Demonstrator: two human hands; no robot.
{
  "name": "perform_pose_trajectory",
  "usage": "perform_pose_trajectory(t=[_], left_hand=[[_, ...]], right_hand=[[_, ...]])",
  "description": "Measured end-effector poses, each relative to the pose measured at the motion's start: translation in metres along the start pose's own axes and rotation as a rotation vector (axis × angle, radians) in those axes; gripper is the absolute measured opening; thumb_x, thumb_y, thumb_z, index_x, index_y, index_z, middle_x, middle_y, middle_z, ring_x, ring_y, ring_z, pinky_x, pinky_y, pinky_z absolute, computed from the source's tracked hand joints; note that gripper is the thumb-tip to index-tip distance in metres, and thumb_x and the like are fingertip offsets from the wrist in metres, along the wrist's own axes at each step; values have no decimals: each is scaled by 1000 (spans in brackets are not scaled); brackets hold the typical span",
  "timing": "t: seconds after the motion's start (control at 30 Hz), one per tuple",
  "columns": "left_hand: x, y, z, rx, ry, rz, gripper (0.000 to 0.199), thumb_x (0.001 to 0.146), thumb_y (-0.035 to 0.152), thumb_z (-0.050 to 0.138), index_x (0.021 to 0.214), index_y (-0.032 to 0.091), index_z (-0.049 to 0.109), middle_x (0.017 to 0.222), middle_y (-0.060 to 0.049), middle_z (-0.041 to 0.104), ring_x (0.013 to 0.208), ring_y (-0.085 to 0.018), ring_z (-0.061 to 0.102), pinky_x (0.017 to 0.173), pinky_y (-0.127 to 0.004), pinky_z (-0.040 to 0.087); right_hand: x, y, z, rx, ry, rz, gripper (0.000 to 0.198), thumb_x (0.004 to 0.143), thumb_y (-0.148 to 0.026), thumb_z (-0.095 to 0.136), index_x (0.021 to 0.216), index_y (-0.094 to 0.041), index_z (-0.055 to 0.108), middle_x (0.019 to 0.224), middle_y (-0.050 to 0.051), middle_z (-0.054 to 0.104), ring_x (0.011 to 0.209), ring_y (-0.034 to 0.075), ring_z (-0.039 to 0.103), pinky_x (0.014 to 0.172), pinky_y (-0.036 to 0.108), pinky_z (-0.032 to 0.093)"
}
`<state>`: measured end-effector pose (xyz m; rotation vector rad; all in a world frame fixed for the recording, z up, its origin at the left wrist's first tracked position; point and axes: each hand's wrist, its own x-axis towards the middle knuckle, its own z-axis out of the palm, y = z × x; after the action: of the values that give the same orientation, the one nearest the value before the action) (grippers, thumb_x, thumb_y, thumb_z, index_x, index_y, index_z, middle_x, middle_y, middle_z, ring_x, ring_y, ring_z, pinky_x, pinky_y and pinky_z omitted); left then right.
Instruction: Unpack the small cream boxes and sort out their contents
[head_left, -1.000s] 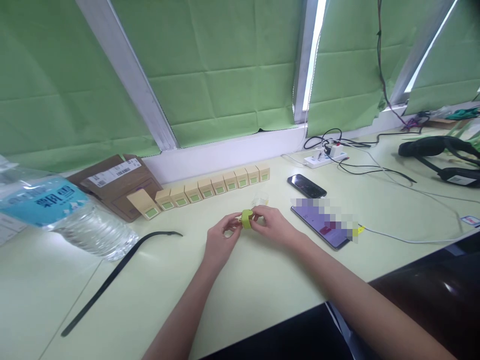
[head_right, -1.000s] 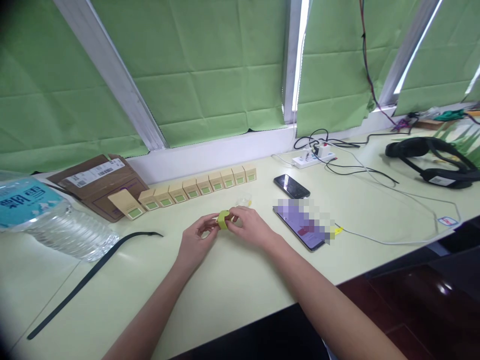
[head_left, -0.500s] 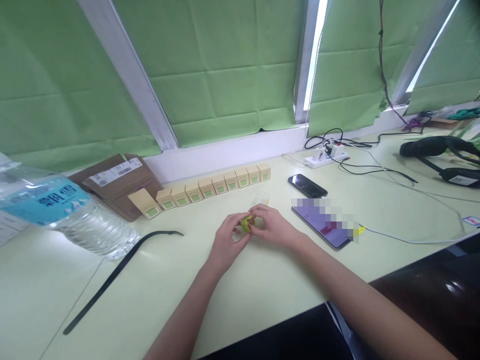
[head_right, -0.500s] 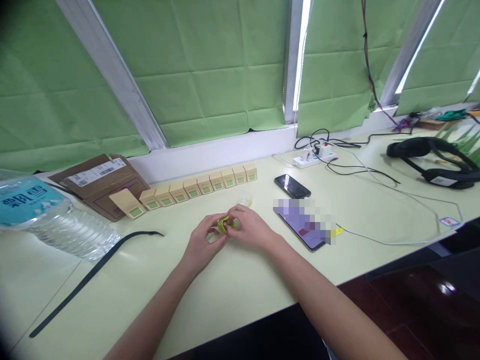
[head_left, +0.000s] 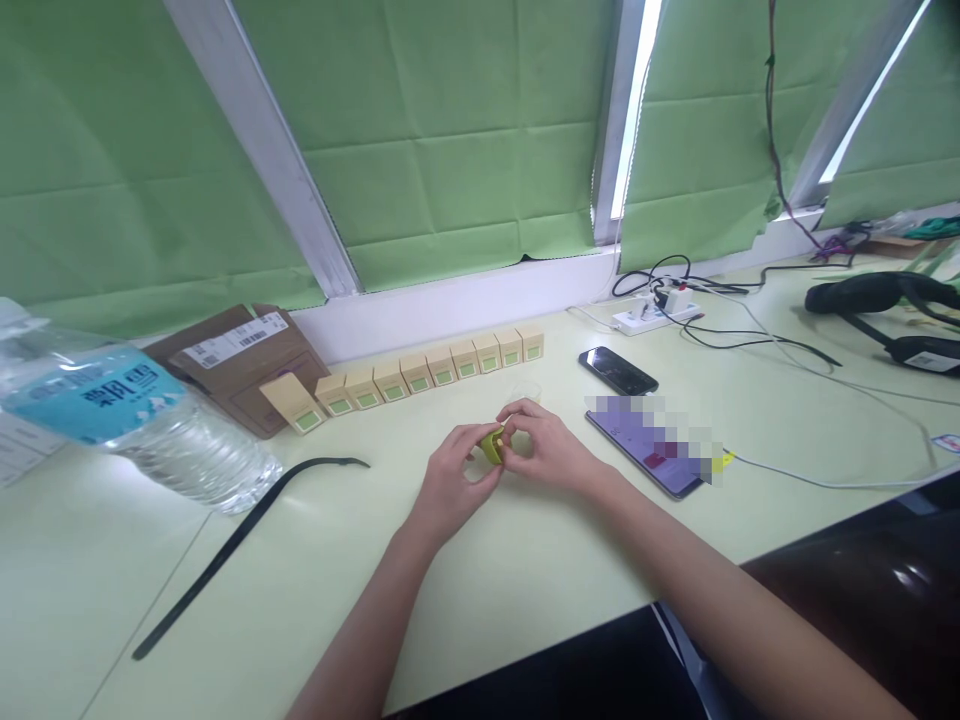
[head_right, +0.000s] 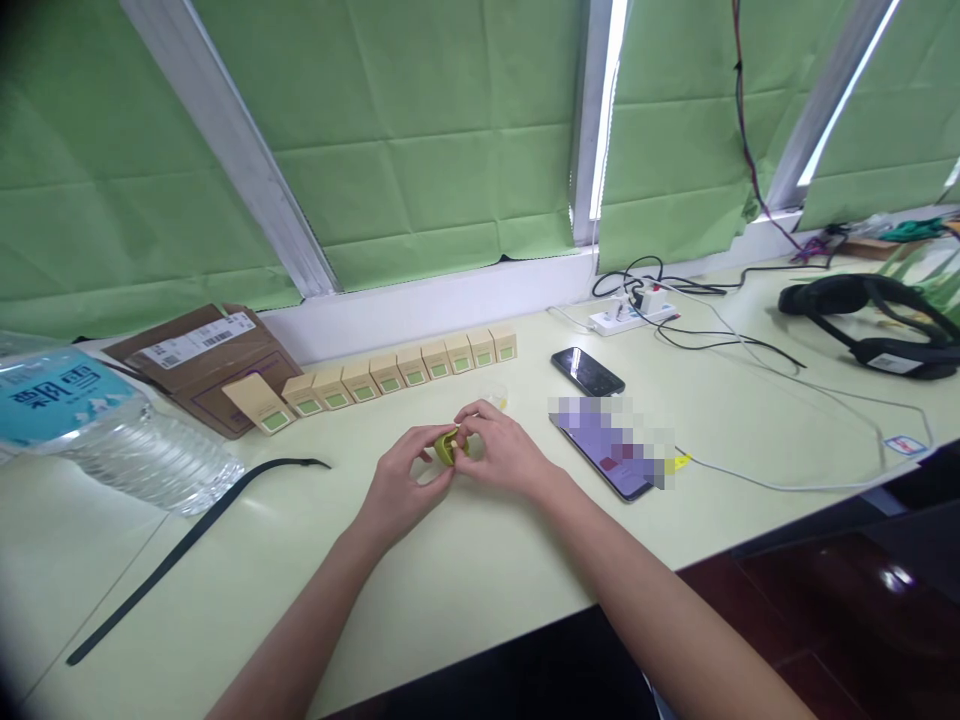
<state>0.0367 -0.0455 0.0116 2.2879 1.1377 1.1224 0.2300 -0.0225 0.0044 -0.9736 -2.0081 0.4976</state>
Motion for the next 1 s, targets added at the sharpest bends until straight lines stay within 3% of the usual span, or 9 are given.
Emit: perform_pose_trajectory(t=[0.27,0.4,0.57,0.7,0.77,1.0], left_hand=[[-1,-14,-14,114,7,-23,42,85,20,64,127,27,61,124,-8,62,112,-21,61,93,-36,53],[-2,-27,-23,171,64,-115,43,85,23,63,127,26,60,125,-8,62,107,-21,62,86,-34,55],[-2,-35,-31,227,117,-217,43,83,26,63,126,26,61,118,-6,65,99,-19,64,79,-32,55],[-3,-37,-37,245,82,-278,43,84,28,61,127,27,61,116,-5,67,97,-18,65,82,-32,54],[-4,-37,-40,239,66,-302,42,84,29,60,126,27,61,119,-4,67,100,-19,65,88,-33,53],[-6,-36,-48,252,-16,-400,32,86,34,58,116,25,62,119,-3,69,104,-21,64,96,-36,49]], right_hand=[[0,-3,-7,99,87,28,6,79,-16,65,79,-21,63,112,8,63,103,21,64,98,39,48],[0,-6,-11,180,97,-55,5,82,-16,63,81,-20,61,106,7,64,98,20,63,93,36,48],[-3,-16,-11,194,-130,-190,8,82,-13,58,85,-19,61,90,4,66,79,16,60,74,29,49],[-7,-29,-5,-22,-451,-225,7,75,-15,59,80,-19,62,82,1,63,69,14,57,64,26,42],[-8,-34,0,-122,-549,-240,2,74,-19,59,76,-18,61,82,1,62,66,13,54,58,25,36],[-9,-38,5,-279,-591,-269,6,74,-24,57,72,-18,59,87,2,59,60,11,45,52,26,26]])
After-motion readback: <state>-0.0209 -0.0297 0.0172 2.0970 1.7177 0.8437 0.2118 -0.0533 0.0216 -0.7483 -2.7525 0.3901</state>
